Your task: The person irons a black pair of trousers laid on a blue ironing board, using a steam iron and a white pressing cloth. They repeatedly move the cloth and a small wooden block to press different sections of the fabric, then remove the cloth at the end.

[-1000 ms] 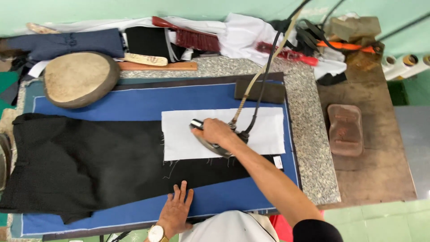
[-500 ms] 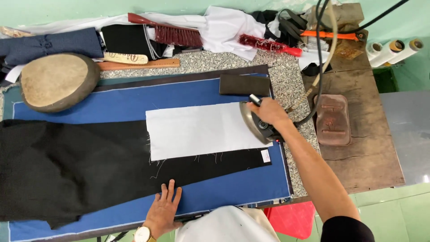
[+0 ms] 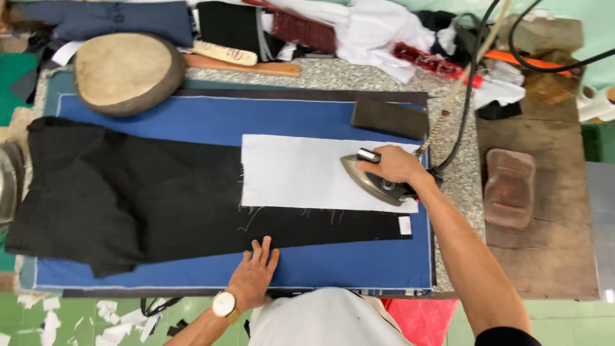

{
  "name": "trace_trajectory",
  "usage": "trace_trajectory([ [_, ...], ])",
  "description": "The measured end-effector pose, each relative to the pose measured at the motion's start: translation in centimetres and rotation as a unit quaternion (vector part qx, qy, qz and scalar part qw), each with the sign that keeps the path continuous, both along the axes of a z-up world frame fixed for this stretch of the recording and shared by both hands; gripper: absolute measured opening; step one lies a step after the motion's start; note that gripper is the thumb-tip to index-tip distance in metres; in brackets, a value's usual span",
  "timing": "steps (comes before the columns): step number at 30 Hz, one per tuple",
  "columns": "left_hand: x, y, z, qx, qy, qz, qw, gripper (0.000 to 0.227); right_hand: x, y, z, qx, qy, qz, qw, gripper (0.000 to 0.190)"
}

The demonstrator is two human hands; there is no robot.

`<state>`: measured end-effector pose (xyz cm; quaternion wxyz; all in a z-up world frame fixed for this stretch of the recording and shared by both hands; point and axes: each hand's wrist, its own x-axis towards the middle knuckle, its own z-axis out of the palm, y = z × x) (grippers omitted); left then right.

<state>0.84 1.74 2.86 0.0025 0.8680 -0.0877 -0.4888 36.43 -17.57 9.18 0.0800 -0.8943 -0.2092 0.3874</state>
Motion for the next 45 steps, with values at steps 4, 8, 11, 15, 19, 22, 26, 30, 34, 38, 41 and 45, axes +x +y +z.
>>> trace_trajectory([
  [4, 0.1, 0.0, 0.0, 0.012, 0.006, -0.027, 1.000, 0.114, -3.5, 6.3, -1.0, 0.011, 0.022, 0.068, 0.997, 0.059],
  [8, -0.2, 0.2, -1.0, 0.023, -0.013, -0.057, 0.998, 0.114, -7.8, 13.4, 0.4, 0.055, 0.051, 0.079, 0.994, 0.061],
  [11, -0.4, 0.2, -1.2, 0.012, -0.021, -0.051, 0.998, 0.114, -10.4, 17.9, 0.0, 0.086, 0.064, 0.055, 0.993, 0.060],
  [15, -0.9, 0.4, -2.2, -0.004, -0.047, -0.028, 0.999, 0.110, -12.2, 22.4, -0.8, 0.123, 0.051, -0.011, 0.991, 0.064],
  [19, -0.7, 0.4, -1.2, -0.007, -0.030, -0.015, 0.999, 0.109, -12.2, 23.4, -0.9, 0.130, 0.060, -0.028, 0.989, 0.064],
  [22, -0.7, 0.5, -0.9, -0.017, -0.033, 0.004, 0.999, 0.107, -12.0, 22.9, -2.5, 0.128, 0.033, 0.010, 0.991, 0.064],
  [26, -1.0, 0.5, -1.0, -0.019, -0.051, 0.014, 0.998, 0.107, -11.4, 20.2, -3.6, 0.120, 0.012, 0.029, 0.992, 0.063],
  [30, -0.6, 0.6, -0.1, -0.023, -0.032, 0.024, 0.999, 0.108, -10.1, 15.9, -0.1, 0.096, 0.068, -0.023, 0.993, 0.047],
  [34, -0.1, 0.6, 0.2, -0.013, -0.019, 0.016, 1.000, 0.108, -6.9, 10.0, 0.3, 0.076, 0.067, -0.071, 0.992, 0.048],
  [38, 0.6, 0.7, -2.8, -0.007, -0.109, -0.028, 0.994, 0.080, -3.1, 3.7, 0.2, 0.035, 0.004, -0.139, 0.990, 0.053],
  [41, 5.8, 0.7, -0.7, -0.115, -0.326, -0.028, 0.938, 0.047, 0.1, -1.4, -2.6, 0.021, -0.040, -0.171, 0.984, 0.060],
  [45, 15.4, 1.8, -2.7, -0.180, -0.488, 0.046, 0.853, 0.049, 1.6, -4.5, -1.1, 0.009, -0.087, -0.186, 0.979, 0.069],
])
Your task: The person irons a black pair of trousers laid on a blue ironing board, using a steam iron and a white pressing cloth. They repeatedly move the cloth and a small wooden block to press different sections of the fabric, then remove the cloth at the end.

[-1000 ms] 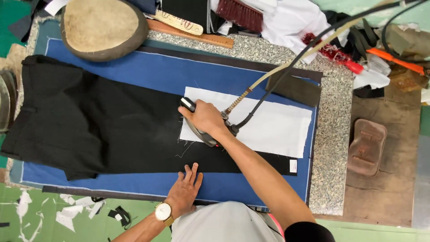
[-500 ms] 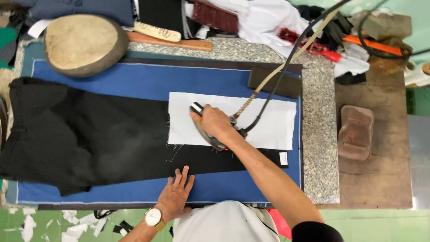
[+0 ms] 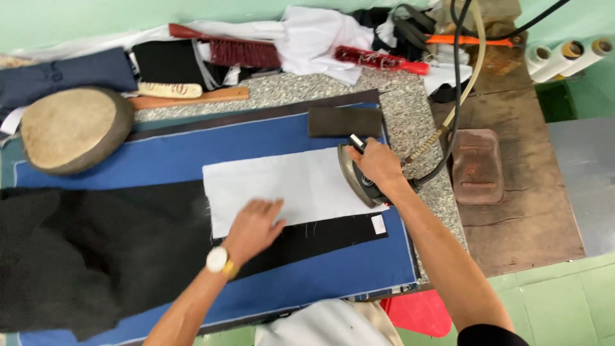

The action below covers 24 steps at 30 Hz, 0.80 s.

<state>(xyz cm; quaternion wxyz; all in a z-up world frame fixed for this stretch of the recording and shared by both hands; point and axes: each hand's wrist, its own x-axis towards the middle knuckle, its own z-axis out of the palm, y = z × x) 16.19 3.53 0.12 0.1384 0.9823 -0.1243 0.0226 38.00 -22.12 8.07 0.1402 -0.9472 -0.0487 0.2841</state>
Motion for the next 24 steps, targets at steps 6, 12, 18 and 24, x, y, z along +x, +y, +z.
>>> trace_trajectory([
  [6, 15.9, -1.6, -1.0, -0.009, -0.047, -0.026, 0.999, 0.073, 1.1, -1.1, -1.5, 0.001, 0.013, 0.006, 1.000, 0.074],
  [12, 25.9, -5.3, -0.2, 0.015, 0.125, -0.058, 0.990, 0.096, 0.8, -0.7, 1.2, 0.031, 0.039, -0.019, 0.999, 0.070],
  [18, 29.1, -4.4, -6.0, 0.059, 0.149, -0.092, 0.983, 0.099, 1.3, -1.0, 0.2, 0.029, 0.037, -0.021, 0.999, 0.067],
  [24, 20.1, -0.8, -4.6, -0.057, -0.100, 0.160, 0.980, 0.082, 1.5, -1.0, -1.2, 0.018, 0.016, -0.019, 1.000, 0.065],
])
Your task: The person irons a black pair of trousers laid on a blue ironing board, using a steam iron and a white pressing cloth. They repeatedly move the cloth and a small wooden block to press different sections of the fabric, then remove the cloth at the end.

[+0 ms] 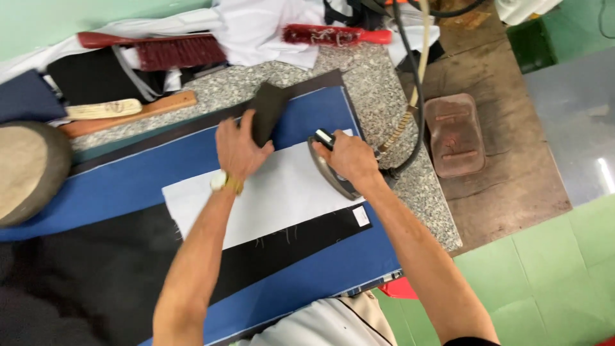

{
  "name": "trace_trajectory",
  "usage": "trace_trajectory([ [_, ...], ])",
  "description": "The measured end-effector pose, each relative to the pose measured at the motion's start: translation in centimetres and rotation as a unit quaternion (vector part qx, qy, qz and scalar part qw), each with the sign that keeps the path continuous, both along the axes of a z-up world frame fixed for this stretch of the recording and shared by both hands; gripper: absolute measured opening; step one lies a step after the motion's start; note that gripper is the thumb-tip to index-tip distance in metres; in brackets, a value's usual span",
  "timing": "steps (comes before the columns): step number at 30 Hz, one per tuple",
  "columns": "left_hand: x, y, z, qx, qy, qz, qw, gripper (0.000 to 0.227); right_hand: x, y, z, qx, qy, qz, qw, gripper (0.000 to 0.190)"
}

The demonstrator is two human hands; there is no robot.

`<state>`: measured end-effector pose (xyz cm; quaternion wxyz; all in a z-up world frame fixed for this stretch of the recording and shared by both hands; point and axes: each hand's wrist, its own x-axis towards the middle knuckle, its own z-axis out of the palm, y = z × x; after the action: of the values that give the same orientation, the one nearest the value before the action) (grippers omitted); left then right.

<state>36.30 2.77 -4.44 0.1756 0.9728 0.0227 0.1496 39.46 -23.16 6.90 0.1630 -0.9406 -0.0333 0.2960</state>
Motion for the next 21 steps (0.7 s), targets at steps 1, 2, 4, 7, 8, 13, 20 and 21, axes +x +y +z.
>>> trace_trajectory([
  [1, -2.3, 0.1, 0.7, 0.005, -0.002, 0.006, 1.000, 0.082, -0.1, 0.0, 0.0, 0.005, -0.002, 0.006, 1.000, 0.065],
  [2, -4.5, 0.1, 1.3, -0.004, -0.027, 0.066, 0.997, 0.080, -0.1, 0.0, 0.0, 0.001, -0.007, 0.010, 1.000, 0.065],
  [4, -8.8, -0.7, 2.7, -0.010, -0.055, 0.137, 0.989, 0.077, 0.0, 0.0, -0.4, 0.000, -0.013, 0.026, 1.000, 0.064],
  [7, -14.4, -3.5, 4.2, -0.052, -0.015, 0.155, 0.986, 0.084, 0.1, 0.2, -1.2, 0.004, -0.041, 0.048, 0.998, 0.066],
  [8, -15.7, -4.8, 4.3, -0.077, -0.011, 0.144, 0.987, 0.082, 0.1, 0.3, -1.1, 0.012, -0.046, 0.045, 0.998, 0.067],
  [13, -19.4, -8.6, 0.2, -0.028, 0.037, 0.140, 0.989, 0.069, 0.5, 0.4, -1.9, -0.006, -0.039, 0.069, 0.997, 0.083],
  [20, -21.3, -2.5, 0.1, 0.032, 0.033, 0.244, 0.969, 0.070, 1.2, -0.1, -3.0, 0.012, -0.003, 0.055, 0.998, 0.086],
  [21, -21.8, -1.1, 0.1, 0.051, 0.030, 0.270, 0.961, 0.068, 1.3, -0.1, -3.1, 0.023, 0.001, 0.055, 0.998, 0.085],
])
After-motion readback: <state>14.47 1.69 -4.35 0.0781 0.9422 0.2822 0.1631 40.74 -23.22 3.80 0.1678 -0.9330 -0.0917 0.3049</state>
